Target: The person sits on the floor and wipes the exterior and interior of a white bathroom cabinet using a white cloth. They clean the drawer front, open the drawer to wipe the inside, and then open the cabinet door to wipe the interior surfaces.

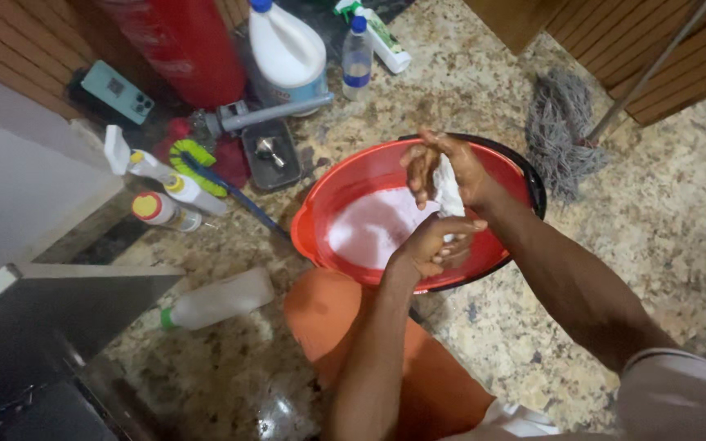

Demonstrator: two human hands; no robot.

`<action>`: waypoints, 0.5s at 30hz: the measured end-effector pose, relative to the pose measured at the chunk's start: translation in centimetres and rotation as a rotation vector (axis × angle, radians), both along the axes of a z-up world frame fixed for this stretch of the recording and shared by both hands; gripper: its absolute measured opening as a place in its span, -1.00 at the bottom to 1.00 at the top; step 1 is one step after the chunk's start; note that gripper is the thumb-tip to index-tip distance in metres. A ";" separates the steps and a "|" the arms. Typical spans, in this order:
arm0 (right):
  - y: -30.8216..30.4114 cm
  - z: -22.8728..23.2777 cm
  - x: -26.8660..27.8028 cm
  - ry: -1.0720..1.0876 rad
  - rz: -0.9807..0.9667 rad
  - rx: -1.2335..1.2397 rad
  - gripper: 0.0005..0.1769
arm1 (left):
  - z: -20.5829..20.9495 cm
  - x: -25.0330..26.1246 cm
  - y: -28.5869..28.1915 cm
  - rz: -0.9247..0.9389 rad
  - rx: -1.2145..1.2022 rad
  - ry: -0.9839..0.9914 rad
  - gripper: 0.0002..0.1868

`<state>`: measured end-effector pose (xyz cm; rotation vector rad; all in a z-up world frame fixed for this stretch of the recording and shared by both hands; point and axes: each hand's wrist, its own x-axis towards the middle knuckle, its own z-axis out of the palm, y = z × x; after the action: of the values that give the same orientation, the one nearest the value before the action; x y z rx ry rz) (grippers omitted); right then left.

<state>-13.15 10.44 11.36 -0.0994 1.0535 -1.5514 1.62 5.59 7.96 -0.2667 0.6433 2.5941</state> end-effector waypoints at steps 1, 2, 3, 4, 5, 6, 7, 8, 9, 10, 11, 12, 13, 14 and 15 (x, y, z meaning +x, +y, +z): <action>-0.1 0.2 0.2 -0.034 -0.001 0.000 -0.38 | 0.4 0.0 0.1 -0.007 0.091 0.030 -0.68; -0.2 0.6 0.1 -0.140 0.111 -0.187 -0.39 | 0.9 0.1 -0.1 0.012 0.107 0.060 -0.68; -0.3 1.2 0.1 -0.244 0.220 -0.376 -0.39 | 1.2 0.3 -0.2 0.030 0.122 0.090 -0.68; -0.3 1.9 0.2 -0.348 0.328 -0.564 -0.40 | 1.4 0.5 -0.1 0.052 0.142 0.119 -0.68; -0.5 2.6 0.5 -0.182 0.287 -0.361 -0.45 | 1.5 0.5 0.0 0.085 0.083 0.048 -0.76; -0.9 3.2 0.6 -0.013 0.246 -0.154 -0.50 | 1.3 0.1 0.0 0.118 0.026 -0.019 -0.83; -1.5 3.6 0.8 0.153 0.205 0.054 -0.54 | 0.7 -0.4 0.0 0.151 -0.031 -0.087 -0.84; -1.9 3.8 1.3 0.265 0.155 0.155 -0.60 | -0.1 -0.7 0.3 0.152 -0.072 -0.131 -0.85; -2.3 3.6 1.7 0.378 0.105 0.255 -0.66 | -1.2 -1.1 0.5 0.153 -0.113 -0.175 -0.80; -2.7 3.2 1.7 0.494 0.058 0.351 -0.70 | -2.5 -1.5 0.6 0.158 -0.157 -0.217 -0.74; -2.8 2.6 1.7 0.542 0.006 0.376 -0.70 | -3.7 -2.0 1.0 0.187 -0.325 -0.252 -0.77; -3.2 1.5 2.1 0.585 -0.039 0.395 -0.67 | -4.5 -2.2 1.6 0.220 -0.496 -0.295 -0.78; -3.3 0.3 2.4 0.629 -0.083 0.414 -0.63 | -5.1 -2.1 1.9 0.249 -0.666 -0.340 -0.77; -3.7 -0.8 2.5 0.752 -0.062 0.438 -0.67 | -5.2 -2.0 1.4 0.260 -0.805 -0.389 -0.72; -4.0 -1.8 2.6 0.876 -0.041 0.460 -0.69 | -5.0 -2.0 1.1 0.268 -0.945 -0.439 -0.64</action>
<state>-10.52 6.46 9.52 -0.4679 2.0829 -1.2591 -0.36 6.66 2.97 -1.2304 1.6884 2.1296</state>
